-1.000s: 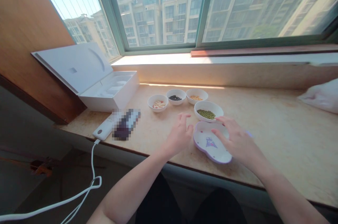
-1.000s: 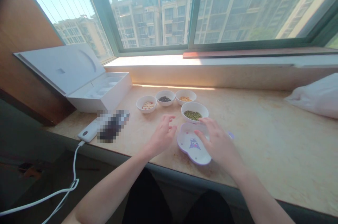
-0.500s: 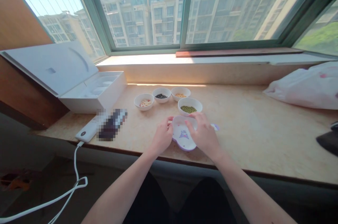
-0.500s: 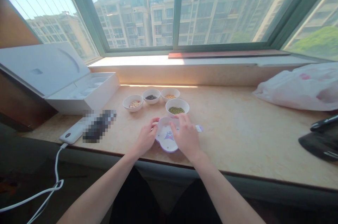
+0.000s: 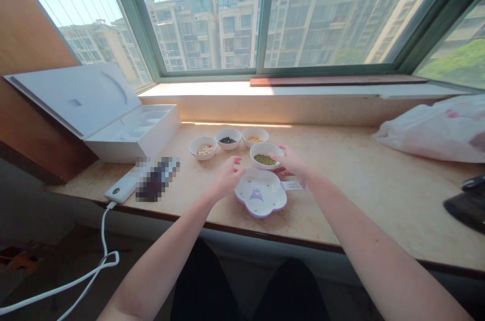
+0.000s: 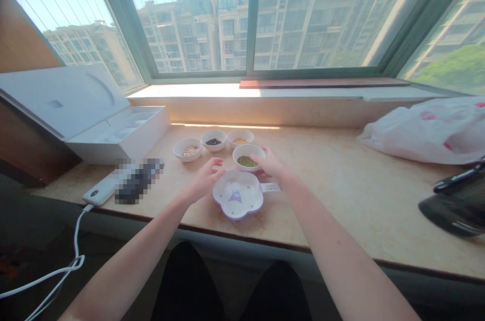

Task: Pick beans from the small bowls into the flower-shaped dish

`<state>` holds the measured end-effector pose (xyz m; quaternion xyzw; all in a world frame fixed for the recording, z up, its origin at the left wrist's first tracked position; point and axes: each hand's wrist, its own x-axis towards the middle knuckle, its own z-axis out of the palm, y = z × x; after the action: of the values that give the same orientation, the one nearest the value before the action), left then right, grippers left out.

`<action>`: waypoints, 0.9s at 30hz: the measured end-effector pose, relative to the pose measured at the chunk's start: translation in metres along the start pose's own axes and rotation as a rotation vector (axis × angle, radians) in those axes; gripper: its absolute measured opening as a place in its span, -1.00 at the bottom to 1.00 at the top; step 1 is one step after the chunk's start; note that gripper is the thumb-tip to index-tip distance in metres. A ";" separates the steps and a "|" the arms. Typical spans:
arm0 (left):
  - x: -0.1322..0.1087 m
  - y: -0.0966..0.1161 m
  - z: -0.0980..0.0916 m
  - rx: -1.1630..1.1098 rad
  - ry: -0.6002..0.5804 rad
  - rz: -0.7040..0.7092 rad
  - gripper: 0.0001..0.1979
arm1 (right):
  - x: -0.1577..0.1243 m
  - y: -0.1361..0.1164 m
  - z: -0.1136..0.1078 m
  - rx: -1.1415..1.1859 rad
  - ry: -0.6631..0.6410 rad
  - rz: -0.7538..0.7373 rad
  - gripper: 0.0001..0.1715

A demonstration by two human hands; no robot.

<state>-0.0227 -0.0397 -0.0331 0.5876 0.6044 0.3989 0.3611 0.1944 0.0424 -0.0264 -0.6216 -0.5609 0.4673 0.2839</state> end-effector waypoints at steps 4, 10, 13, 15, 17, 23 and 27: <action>-0.002 -0.003 0.005 0.087 -0.109 -0.020 -0.62 | -0.003 -0.012 0.003 0.024 -0.042 0.072 -0.43; -0.001 -0.007 0.009 0.177 -0.091 0.059 -0.69 | 0.001 -0.010 0.004 0.139 -0.071 0.037 -0.62; -0.001 -0.005 0.011 0.215 -0.071 0.057 -0.70 | 0.005 -0.003 -0.005 0.169 -0.056 0.025 -0.58; 0.000 -0.004 0.009 0.233 -0.049 0.069 -0.73 | 0.007 0.004 -0.018 0.158 -0.052 0.019 -0.58; 0.002 -0.005 0.002 0.291 0.022 0.117 -0.75 | 0.008 0.012 -0.038 0.141 0.006 0.022 -0.58; 0.022 -0.017 -0.037 0.796 0.343 0.371 -0.70 | 0.003 0.053 -0.120 0.123 0.241 0.105 -0.53; 0.036 -0.025 -0.053 0.976 0.375 0.339 -0.62 | -0.006 0.078 -0.166 0.123 0.372 0.164 -0.50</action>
<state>-0.0831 -0.0066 -0.0321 0.6948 0.6701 0.2227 -0.1367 0.3777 0.0491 -0.0263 -0.7223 -0.4165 0.3995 0.3811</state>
